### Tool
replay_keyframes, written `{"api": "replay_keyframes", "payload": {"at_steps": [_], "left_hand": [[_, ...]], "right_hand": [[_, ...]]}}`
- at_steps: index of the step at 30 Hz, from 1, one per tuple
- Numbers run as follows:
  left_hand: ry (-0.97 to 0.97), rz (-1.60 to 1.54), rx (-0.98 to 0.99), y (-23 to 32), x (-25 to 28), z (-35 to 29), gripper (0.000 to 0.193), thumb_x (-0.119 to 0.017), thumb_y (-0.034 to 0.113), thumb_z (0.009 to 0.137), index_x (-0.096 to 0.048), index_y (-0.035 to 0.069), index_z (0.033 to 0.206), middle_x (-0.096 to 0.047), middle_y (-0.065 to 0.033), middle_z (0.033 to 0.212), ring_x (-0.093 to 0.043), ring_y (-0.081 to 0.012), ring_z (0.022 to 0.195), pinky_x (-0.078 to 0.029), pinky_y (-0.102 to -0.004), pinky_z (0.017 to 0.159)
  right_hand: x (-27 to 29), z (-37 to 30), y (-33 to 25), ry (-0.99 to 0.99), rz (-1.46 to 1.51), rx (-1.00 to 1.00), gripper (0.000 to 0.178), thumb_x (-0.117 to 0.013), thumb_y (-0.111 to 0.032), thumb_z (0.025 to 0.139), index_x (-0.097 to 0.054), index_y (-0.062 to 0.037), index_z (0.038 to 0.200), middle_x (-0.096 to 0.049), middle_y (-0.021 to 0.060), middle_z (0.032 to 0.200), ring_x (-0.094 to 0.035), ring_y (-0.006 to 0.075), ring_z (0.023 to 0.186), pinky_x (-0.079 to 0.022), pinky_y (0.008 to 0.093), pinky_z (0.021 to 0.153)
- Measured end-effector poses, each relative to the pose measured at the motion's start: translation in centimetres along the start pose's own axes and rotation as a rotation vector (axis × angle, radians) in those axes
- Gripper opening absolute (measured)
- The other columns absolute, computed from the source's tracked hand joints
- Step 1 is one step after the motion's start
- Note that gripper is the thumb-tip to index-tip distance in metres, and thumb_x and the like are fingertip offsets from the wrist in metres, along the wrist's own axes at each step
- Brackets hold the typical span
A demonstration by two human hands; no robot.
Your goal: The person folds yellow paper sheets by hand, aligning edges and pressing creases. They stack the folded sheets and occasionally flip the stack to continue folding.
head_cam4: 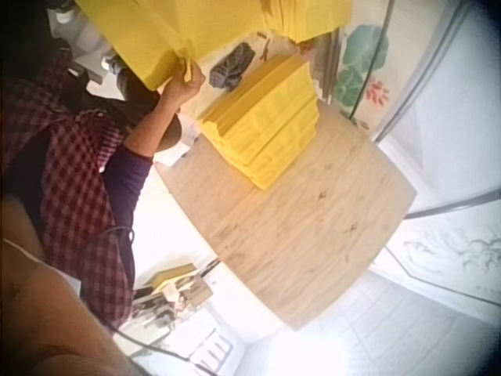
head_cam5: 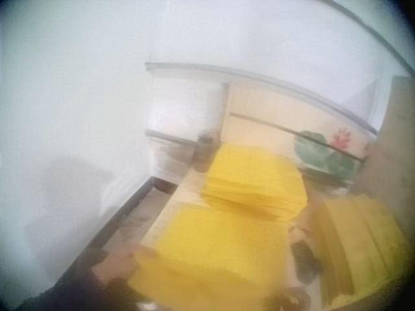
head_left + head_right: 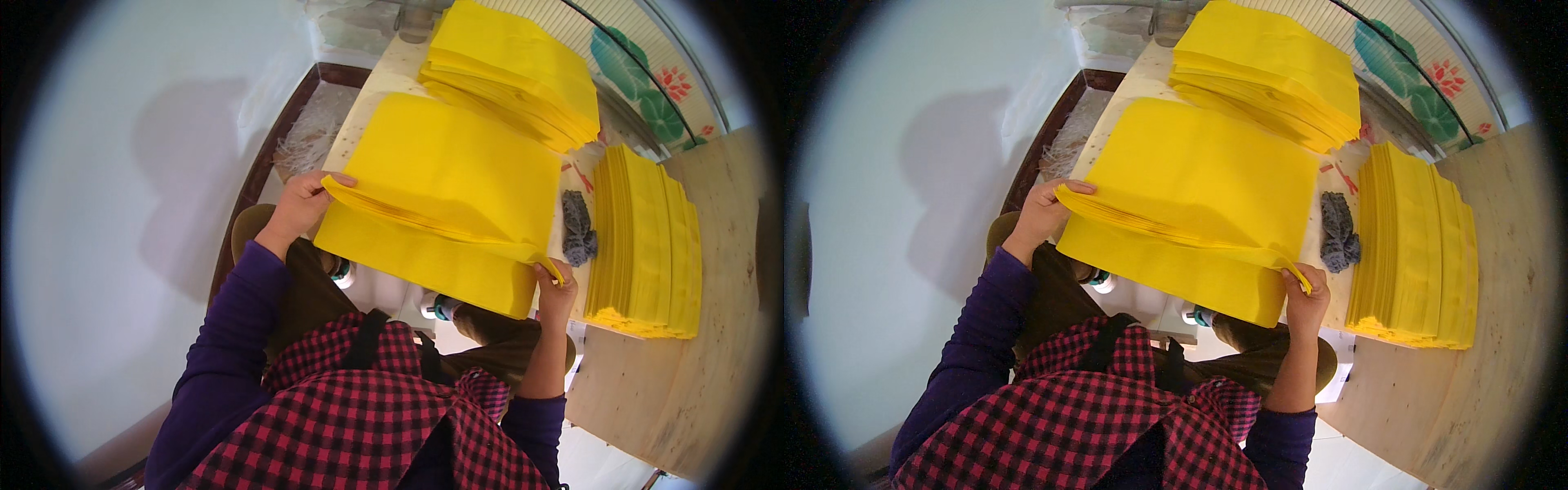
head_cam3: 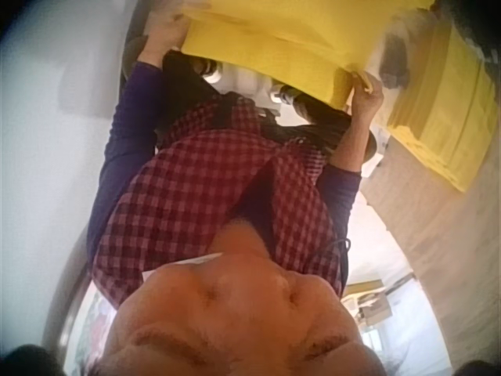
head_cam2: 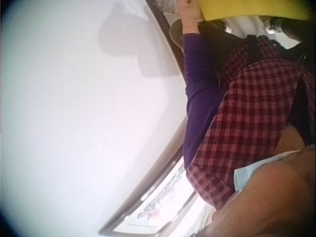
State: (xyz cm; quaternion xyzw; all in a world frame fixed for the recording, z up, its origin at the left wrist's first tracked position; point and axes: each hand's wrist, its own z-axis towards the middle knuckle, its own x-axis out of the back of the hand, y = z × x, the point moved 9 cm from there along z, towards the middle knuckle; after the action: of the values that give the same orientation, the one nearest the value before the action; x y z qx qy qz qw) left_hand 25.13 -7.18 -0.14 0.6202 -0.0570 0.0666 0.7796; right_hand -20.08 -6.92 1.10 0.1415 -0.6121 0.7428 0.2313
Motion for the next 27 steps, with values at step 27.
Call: {"api": "replay_keyframes", "payload": {"at_steps": [27], "left_hand": [[0.125, -0.324, 0.308, -3.3, 0.6, 0.9, 0.017, -0.052, 0.006, 0.095, -0.061, -0.001, 0.108, -0.067, -0.0084, 0.093, -0.064, -0.0147, 0.082, -0.051, -0.0274, 0.076]], "right_hand": [[0.1, 1.5, -5.9, 0.058, 0.457, 0.054, 0.014, -0.062, -0.006, 0.091, -0.064, 0.0024, 0.102, -0.067, 0.0077, 0.088, -0.064, 0.0143, 0.075, -0.053, 0.0282, 0.075]]}}
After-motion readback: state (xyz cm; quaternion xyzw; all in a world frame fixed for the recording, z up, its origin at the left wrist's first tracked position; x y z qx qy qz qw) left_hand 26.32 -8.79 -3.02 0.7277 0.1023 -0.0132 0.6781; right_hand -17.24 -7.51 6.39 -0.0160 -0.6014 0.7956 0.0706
